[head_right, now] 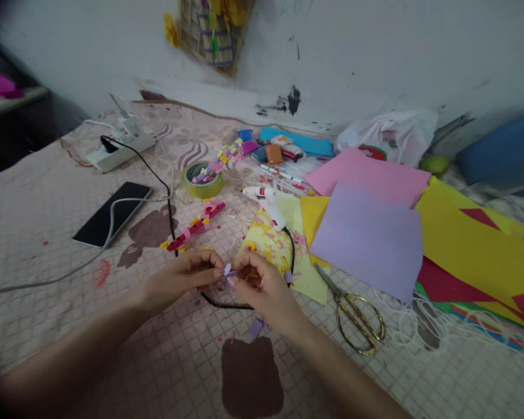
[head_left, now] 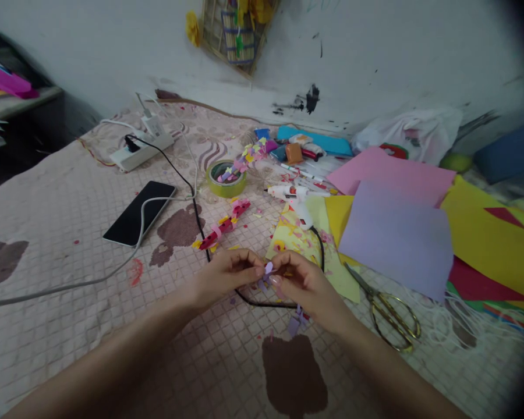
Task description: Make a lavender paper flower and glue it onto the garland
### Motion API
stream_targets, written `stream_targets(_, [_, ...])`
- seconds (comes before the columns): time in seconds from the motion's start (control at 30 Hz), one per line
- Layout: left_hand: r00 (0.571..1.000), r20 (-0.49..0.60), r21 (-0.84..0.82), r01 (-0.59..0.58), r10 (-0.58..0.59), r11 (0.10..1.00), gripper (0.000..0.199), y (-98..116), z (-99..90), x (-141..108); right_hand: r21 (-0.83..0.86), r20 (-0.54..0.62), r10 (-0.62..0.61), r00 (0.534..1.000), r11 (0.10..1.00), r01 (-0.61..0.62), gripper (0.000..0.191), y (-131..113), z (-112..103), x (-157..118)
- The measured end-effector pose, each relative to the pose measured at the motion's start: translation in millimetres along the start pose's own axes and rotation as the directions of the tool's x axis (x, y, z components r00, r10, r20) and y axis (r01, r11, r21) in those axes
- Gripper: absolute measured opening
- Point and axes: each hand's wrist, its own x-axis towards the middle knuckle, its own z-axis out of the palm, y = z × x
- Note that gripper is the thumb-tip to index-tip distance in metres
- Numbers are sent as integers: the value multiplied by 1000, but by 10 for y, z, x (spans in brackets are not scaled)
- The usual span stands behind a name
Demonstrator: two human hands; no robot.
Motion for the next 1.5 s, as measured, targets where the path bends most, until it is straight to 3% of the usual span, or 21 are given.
stream_targets(0.37, [995, -16, 67, -99, 100, 993, 18, -76, -9, -4, 36, -41, 38, 998, 999, -37, 13, -33, 48, 7])
stream_targets(0.57, [998, -31, 25, -60, 61, 998, 16, -64, 14, -9, 12, -58, 22, 998, 1000, -22, 9, -16, 57, -7])
stream_targets(0.7, [997, -52, 20, -53, 54, 998, 18, -35, 32, -25, 33, -138, 13, 990, 999, -8, 10, -15, 49, -37])
stream_targets(0.87, [981, -81, 121, -163, 174, 979, 16, -6, 132, -73, 164, -126, 101, 987, 983, -79, 22, -6, 57, -139])
stream_targets(1.1, [952, -24, 269, -287, 304, 919, 13, 23, 303, -130, 213, -119, 73, 990, 976, -46, 24, -24, 58, -306])
stream_targets(1.3, [939, -20, 356, -313, 342, 881, 8, 16, 404, -120, 233, -172, 32, 985, 972, 9, 22, 5, 16, -423])
stream_targets(1.5, [954, -65, 280, -264, 292, 923, 7, 4, 515, -108, 232, -223, 34, 974, 973, 19, 13, 17, -12, -504])
